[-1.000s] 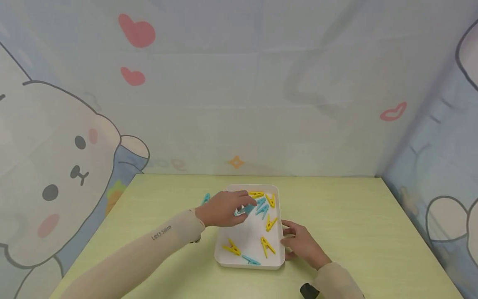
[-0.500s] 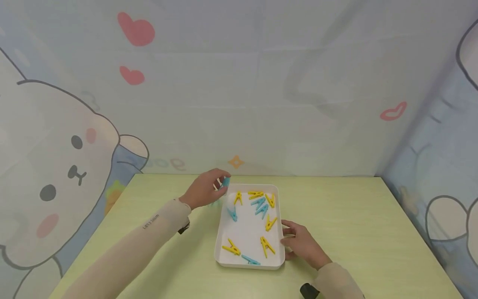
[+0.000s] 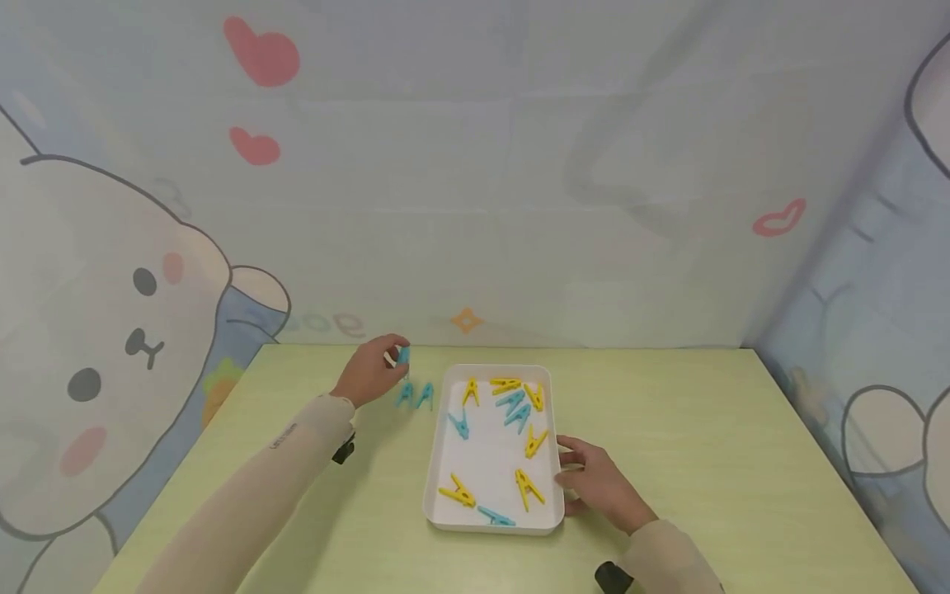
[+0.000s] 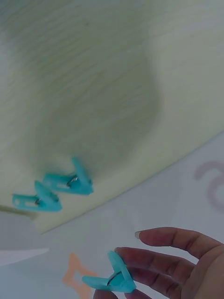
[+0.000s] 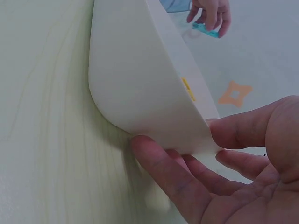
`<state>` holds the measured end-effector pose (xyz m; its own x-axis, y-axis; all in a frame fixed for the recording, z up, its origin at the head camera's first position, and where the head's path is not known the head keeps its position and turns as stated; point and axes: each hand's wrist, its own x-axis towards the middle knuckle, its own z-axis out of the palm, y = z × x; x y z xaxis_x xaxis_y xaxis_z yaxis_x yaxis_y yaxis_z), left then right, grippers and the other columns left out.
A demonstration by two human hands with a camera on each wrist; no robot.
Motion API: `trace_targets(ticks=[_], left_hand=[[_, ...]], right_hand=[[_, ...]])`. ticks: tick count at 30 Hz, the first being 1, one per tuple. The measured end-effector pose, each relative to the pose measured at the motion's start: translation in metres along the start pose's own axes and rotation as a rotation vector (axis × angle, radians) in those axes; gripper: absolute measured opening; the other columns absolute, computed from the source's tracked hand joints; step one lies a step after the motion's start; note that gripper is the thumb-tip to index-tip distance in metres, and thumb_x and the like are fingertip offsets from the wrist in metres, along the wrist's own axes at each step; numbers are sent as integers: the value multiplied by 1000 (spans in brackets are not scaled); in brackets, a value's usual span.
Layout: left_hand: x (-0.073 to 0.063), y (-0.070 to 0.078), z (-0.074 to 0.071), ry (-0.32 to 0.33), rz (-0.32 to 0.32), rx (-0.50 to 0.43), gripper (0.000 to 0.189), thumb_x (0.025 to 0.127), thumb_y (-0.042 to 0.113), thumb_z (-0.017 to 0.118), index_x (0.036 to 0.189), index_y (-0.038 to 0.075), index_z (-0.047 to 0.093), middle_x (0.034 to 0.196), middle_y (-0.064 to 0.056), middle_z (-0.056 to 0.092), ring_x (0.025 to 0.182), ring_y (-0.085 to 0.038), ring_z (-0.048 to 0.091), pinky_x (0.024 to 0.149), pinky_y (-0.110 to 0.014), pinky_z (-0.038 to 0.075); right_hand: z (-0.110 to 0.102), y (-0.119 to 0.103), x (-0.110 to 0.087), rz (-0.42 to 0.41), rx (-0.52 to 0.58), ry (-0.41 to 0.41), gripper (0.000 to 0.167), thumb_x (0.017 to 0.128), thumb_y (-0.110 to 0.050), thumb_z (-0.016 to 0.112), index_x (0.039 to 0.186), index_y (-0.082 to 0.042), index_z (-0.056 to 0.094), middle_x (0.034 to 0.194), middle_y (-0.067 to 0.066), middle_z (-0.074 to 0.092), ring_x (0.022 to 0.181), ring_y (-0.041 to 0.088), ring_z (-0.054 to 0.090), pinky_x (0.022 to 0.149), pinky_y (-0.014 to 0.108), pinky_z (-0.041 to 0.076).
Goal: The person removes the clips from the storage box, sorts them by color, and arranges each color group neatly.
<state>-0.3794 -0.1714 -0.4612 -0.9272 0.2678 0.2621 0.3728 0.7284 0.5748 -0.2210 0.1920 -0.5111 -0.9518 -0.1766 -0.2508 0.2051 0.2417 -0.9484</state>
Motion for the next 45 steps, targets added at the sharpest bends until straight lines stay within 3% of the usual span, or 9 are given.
trace_targets(ticks=[6, 13, 17, 21, 25, 29, 36, 45], left_hand=[[-1, -18, 0, -34, -92, 50, 39, 90, 18, 60, 128, 13, 62, 98, -6, 63, 66, -20, 53, 56, -35, 44], [-4, -24, -1, -90, -150, 98, 49, 86, 18, 62, 134, 8, 59, 99, -8, 64, 69, -21, 57, 57, -37, 46], [-4, -27, 1, -104, -161, 109, 50, 85, 19, 61, 134, 9, 59, 99, -7, 65, 68, -21, 58, 57, -36, 47], [-5, -25, 1, -111, -167, 125, 50, 86, 19, 62, 134, 9, 59, 99, -7, 65, 67, -20, 57, 57, -36, 47], [-6, -23, 0, -117, -182, 140, 49, 86, 19, 62, 135, 10, 59, 98, -7, 65, 65, -20, 57, 56, -35, 47], [-7, -25, 1, -123, -186, 137, 48, 86, 19, 62, 133, 10, 60, 97, -7, 65, 64, -20, 57, 54, -35, 47], [-7, -25, 0, -123, -178, 142, 45, 84, 18, 61, 127, 6, 63, 95, -8, 66, 64, -20, 58, 53, -35, 48], [-10, -23, 0, -122, -205, 177, 42, 84, 18, 60, 124, 6, 65, 91, -6, 66, 64, -20, 58, 53, -35, 47]], right_hand=[[-2, 2, 1, -3, 1, -22, 62, 95, -3, 60, 151, 2, 33, 136, 31, 47, 102, 34, 64, 68, 46, 58], [-9, -3, 0, 31, 54, -56, 57, 101, -16, 43, 151, 5, 29, 140, 28, 47, 113, 38, 58, 71, 48, 57], [-12, -7, -1, 40, 70, -28, 53, 103, -26, 37, 144, 8, 42, 138, 27, 49, 109, 35, 59, 72, 48, 57], [-13, -7, -3, 43, 42, 3, 68, 106, -46, 28, 130, 11, 57, 126, 23, 61, 104, 34, 63, 71, 47, 57], [-12, -8, -3, 52, 33, 41, 79, 104, -57, 26, 128, 12, 57, 124, 23, 63, 99, 32, 65, 69, 47, 58], [-10, -8, -3, 58, 39, 61, 62, 105, -42, 39, 129, 12, 55, 127, 23, 61, 96, 30, 65, 68, 46, 58], [-4, -7, 0, 63, -25, 75, 44, 100, -26, 55, 127, 9, 60, 113, 15, 68, 92, 28, 68, 65, 43, 58], [2, -7, 0, 34, -83, 83, 48, 92, -5, 66, 134, 12, 51, 119, 22, 63, 92, 29, 68, 62, 43, 58]])
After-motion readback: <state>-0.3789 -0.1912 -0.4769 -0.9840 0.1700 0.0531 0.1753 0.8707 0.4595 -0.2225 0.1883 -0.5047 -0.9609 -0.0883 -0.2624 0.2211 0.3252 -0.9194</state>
